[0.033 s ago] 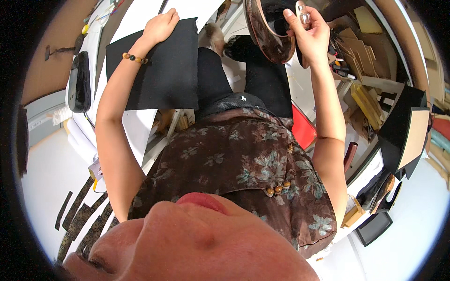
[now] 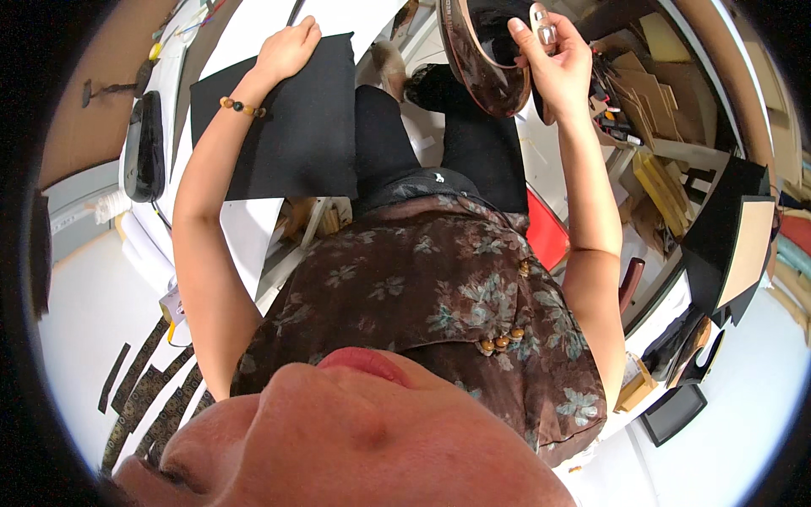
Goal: The person cuts a black fabric strip with scissors, folds and irons it, then cuts a larger piece of fabric and irons it. The person then uses a lighter to seal the edges of the fabric and begins sewing the fabric with a needle and thread.
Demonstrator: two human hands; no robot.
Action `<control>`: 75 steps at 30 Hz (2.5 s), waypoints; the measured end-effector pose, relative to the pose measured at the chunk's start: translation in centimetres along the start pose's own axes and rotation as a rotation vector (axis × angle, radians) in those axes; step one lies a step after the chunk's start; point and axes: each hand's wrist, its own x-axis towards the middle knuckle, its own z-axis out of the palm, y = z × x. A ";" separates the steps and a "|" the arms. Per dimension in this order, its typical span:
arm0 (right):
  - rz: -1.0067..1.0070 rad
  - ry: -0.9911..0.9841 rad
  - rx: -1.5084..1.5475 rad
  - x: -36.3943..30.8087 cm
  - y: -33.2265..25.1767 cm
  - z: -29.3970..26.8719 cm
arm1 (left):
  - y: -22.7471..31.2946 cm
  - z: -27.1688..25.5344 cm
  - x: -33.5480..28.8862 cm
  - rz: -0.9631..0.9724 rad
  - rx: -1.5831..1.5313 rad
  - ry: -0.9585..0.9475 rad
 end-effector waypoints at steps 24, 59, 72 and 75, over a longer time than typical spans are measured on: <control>0.161 -0.197 0.220 -0.9 1.9 5.0 | 2.5 -1.0 -5.5 0.046 0.063 0.219; 0.515 -0.238 0.825 -6.5 6.5 8.9 | 4.8 -3.6 -11.0 0.137 -0.001 0.124; 0.773 -0.246 0.851 -6.7 7.8 12.5 | 5.5 -2.8 -10.6 0.118 0.081 0.044; 0.739 -0.253 0.791 -5.0 7.6 12.3 | 5.6 -3.1 -10.6 0.117 0.052 0.053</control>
